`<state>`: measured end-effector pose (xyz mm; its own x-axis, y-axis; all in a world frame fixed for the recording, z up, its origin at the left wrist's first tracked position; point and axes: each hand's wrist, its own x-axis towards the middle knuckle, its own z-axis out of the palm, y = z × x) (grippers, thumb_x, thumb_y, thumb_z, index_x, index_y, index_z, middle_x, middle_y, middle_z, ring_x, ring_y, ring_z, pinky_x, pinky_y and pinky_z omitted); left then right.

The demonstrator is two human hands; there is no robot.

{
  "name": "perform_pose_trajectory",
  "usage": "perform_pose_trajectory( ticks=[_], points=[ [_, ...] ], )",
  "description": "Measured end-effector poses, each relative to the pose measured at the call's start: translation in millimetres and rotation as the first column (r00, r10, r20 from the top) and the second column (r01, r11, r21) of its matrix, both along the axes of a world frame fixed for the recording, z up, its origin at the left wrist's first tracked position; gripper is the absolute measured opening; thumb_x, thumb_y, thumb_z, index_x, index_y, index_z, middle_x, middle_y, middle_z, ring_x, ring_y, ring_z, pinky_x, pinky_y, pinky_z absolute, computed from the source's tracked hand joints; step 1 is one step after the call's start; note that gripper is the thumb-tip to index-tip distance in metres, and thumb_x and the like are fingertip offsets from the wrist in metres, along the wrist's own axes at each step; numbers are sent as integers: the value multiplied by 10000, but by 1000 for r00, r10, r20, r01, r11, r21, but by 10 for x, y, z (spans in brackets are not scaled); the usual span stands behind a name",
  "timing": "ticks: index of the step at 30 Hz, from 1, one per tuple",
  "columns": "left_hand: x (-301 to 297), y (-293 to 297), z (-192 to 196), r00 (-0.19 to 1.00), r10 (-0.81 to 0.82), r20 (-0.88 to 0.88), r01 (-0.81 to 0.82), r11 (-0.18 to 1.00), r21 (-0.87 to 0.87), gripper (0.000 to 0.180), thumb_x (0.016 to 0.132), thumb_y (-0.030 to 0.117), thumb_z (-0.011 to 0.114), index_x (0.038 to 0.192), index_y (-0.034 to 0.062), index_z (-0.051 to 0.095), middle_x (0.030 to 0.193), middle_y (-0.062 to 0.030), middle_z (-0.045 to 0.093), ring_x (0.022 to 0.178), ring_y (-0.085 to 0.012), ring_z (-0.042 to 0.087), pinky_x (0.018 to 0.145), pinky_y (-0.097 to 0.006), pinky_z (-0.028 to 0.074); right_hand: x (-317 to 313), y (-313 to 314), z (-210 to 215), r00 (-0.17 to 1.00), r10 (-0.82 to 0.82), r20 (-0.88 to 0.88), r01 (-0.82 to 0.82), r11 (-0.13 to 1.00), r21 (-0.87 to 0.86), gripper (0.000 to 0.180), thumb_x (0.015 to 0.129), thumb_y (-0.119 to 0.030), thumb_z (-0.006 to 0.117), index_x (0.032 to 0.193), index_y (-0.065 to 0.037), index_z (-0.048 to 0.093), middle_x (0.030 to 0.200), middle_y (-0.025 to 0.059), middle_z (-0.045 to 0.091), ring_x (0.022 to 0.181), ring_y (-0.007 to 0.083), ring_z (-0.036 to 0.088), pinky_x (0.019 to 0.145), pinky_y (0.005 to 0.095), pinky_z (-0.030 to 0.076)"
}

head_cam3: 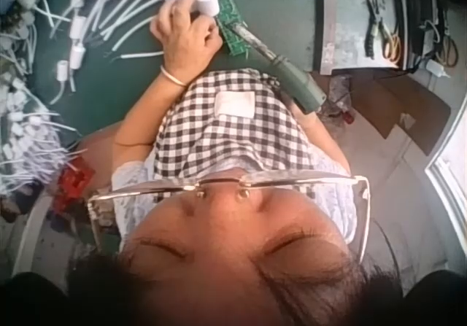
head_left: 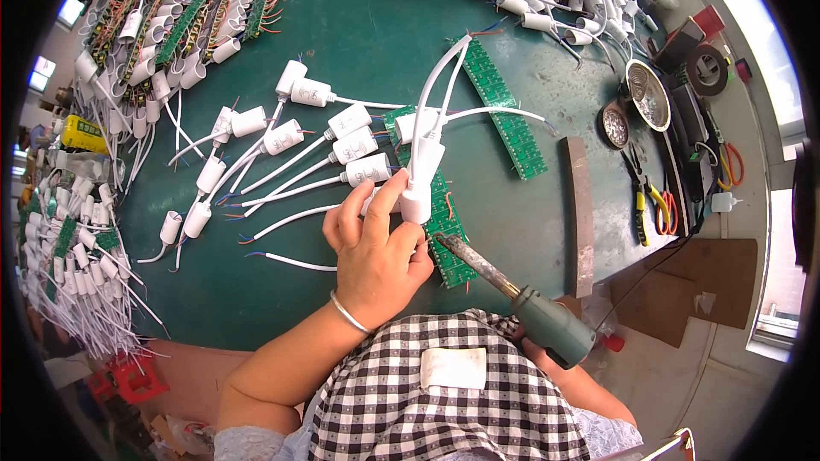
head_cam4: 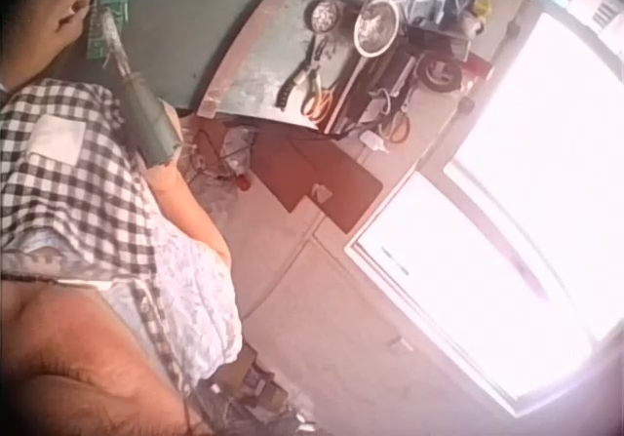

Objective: The person solders wires to LED circuit boards using a soldering iron, then assembles the soldered LED boards into plastic housings.

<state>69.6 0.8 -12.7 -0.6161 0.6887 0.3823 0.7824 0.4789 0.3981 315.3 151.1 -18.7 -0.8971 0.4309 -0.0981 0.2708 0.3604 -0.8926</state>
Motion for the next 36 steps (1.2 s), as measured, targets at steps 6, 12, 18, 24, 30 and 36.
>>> perform_pose_trajectory(
  ticks=[6, 12, 18, 24, 30, 36],
  points=[
    [-9, 3, 17, 1000, -1, 3, 1, 1000, -3, 120, 636, 115, 688, 701, 118, 587, 1401, -87, 423, 1243, -344, 345, 980, -488, 235, -9, 20, 10, 999, 14, 52, -10, 998, -66, 305, 789, -162, 675, 1073, -55, 640, 1045, 109, 634, 946, 295, 600, 825, 384, 479],
    [-20, 5, 16, 1000, -10, 4, 10, 1000, -20, 126, 621, 107, 697, 701, 117, 600, 1406, -112, 413, 1242, -360, 342, 1003, -478, 222, -8, 34, 4, 995, 17, 94, -10, 997, -72, 338, 767, -154, 695, 1085, -55, 638, 1045, 109, 637, 953, 295, 600, 831, 384, 478],
    [10, -11, 12, 1000, -6, 5, 6, 1000, -23, 127, 621, 111, 699, 702, 116, 601, 1406, -112, 412, 1242, -358, 342, 1004, -479, 223, 22, 32, 8, 999, 6, 48, -1, 993, -114, 362, 750, -142, 706, 1087, -32, 632, 1054, 119, 638, 938, 302, 612, 820, 383, 486],
    [11, 4, 19, 1000, -20, 16, 20, 999, -28, 123, 626, 115, 699, 701, 114, 601, 1407, -114, 408, 1248, -358, 334, 1005, -479, 221, 93, 92, 13, 999, -18, -42, 8, 975, -222, 336, 832, -238, 673, 1066, -2, 617, 966, 119, 639, 858, 225, 618, 761, 327, 484],
    [-26, 36, 0, 1000, -20, 16, 20, 999, -35, 117, 634, 125, 699, 702, 115, 604, 1408, -113, 405, 1253, -358, 330, 1004, -478, 223, -54, 42, -71, 960, -214, -181, 120, 896, -427, 643, 868, -376, 632, 1318, 34, 427, 824, 93, 614, 710, 151, 559, 658, 265, 451],
    [-5, -48, 40, 999, 6, 46, -6, 1000, 12, 117, 658, 182, 692, 686, 127, 593, 1406, -59, 409, 1242, -320, 340, 972, -504, 260, -34, -52, 2, 917, -362, -171, 244, 844, -478, 610, 866, -325, 638, 1322, 20, 424, 866, 109, 617, 688, 136, 555, 644, 271, 461]
  ],
)
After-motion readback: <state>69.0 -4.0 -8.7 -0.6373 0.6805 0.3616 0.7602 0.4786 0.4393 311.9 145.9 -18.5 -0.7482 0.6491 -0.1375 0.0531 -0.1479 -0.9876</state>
